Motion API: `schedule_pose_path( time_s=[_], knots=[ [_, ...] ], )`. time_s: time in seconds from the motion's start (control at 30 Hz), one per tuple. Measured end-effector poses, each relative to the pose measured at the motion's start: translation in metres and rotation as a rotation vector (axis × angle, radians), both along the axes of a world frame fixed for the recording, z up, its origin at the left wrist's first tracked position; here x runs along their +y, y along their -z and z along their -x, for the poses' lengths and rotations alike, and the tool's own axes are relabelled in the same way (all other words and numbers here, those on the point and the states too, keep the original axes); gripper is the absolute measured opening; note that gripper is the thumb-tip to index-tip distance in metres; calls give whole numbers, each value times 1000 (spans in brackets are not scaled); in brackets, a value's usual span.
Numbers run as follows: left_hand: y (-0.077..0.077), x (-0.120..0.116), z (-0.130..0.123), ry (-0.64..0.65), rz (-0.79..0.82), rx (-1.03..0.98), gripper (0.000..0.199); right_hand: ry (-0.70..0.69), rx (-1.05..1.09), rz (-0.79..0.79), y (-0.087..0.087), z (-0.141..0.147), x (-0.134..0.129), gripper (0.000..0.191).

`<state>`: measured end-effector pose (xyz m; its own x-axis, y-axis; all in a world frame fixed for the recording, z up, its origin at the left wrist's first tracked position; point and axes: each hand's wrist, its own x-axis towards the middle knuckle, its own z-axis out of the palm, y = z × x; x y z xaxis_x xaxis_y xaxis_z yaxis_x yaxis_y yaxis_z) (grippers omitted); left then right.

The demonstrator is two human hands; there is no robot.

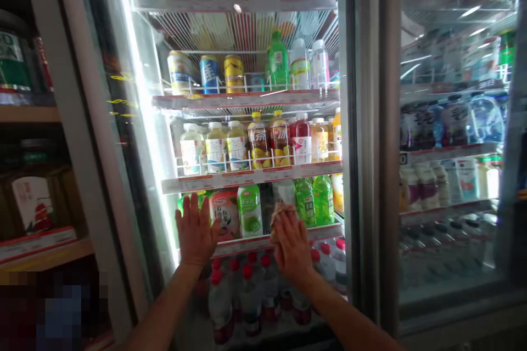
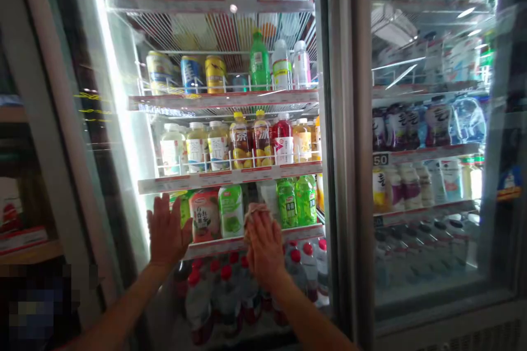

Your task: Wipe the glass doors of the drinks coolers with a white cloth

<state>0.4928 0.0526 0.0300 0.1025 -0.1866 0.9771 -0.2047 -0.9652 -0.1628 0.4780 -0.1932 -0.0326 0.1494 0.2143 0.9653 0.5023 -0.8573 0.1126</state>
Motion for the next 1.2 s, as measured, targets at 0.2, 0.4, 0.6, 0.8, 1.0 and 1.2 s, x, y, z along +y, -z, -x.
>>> schedule_pose_path(
  time_s=[0.2, 0.4, 0.6, 0.8, 1.0, 1.2],
  knots=[
    [1, 0, -1, -24, -19, -29, 67, 109, -67, -96, -18, -11, -50, 67],
    [1, -1, -3, -15, -9, -41, 67, 175, -85, -237, -41, -21, -60, 66],
    [0, 2, -1, -28, -22, -29, 68, 44, -98, 62, -39, -18, -29, 65],
    [1, -1, -3, -20, -26, -49, 68, 316, -138, -322, -59, -30, -96, 62],
    [0, 1, -1, -15, -26, -29, 67, -1, -60, 125, -45, -13, 2, 61],
    [0, -1, 0, -12, -28, -46, 67, 140, -149, -93, -62, -23, -53, 61]
  ],
)
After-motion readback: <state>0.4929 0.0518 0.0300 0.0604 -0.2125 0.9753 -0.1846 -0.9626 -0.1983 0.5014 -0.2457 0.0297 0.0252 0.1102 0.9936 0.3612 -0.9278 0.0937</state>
